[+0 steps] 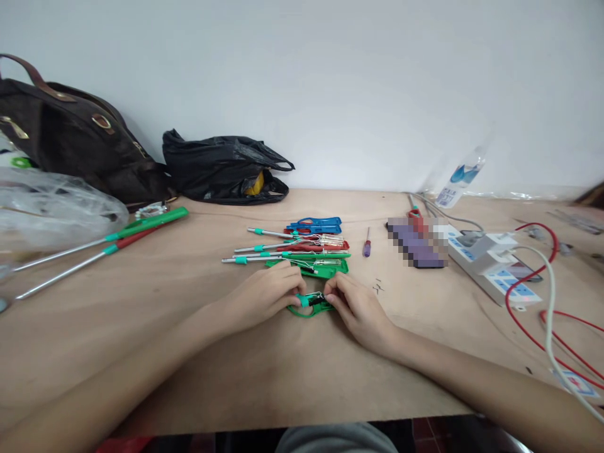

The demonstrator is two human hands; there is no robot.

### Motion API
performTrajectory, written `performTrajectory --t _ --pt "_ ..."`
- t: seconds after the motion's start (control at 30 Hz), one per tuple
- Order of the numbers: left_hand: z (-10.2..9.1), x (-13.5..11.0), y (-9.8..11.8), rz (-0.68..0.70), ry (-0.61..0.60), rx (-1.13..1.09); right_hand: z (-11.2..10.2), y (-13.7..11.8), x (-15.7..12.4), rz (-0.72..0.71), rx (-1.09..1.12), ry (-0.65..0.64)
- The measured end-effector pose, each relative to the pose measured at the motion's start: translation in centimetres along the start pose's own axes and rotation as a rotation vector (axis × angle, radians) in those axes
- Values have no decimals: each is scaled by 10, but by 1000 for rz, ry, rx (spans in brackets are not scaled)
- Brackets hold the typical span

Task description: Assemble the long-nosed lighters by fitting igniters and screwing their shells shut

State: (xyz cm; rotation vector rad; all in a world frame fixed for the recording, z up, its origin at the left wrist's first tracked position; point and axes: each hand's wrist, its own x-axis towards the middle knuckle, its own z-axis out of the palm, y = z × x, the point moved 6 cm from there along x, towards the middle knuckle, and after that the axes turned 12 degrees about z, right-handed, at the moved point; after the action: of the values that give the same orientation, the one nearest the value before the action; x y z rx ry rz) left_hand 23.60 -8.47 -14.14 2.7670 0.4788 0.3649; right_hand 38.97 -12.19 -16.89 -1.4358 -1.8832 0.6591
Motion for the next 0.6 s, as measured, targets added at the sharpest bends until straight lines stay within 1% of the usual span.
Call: performTrajectory --t 0.2,0.3,0.43,0.5,0.6 --pt "1 1 2 38 15 -50 0 0 0 -5 -1 7" --pt "5 2 2 18 21 -85 0 1 0 -9 -4 13" --pt "8 3 -1 -19 61 -112 0 0 0 -20 0 17" --pt "9 3 -1 -14 75 -104 0 0 0 -29 1 19" --pt "10 4 1 32 79 -45 0 0 -1 -39 -9 19"
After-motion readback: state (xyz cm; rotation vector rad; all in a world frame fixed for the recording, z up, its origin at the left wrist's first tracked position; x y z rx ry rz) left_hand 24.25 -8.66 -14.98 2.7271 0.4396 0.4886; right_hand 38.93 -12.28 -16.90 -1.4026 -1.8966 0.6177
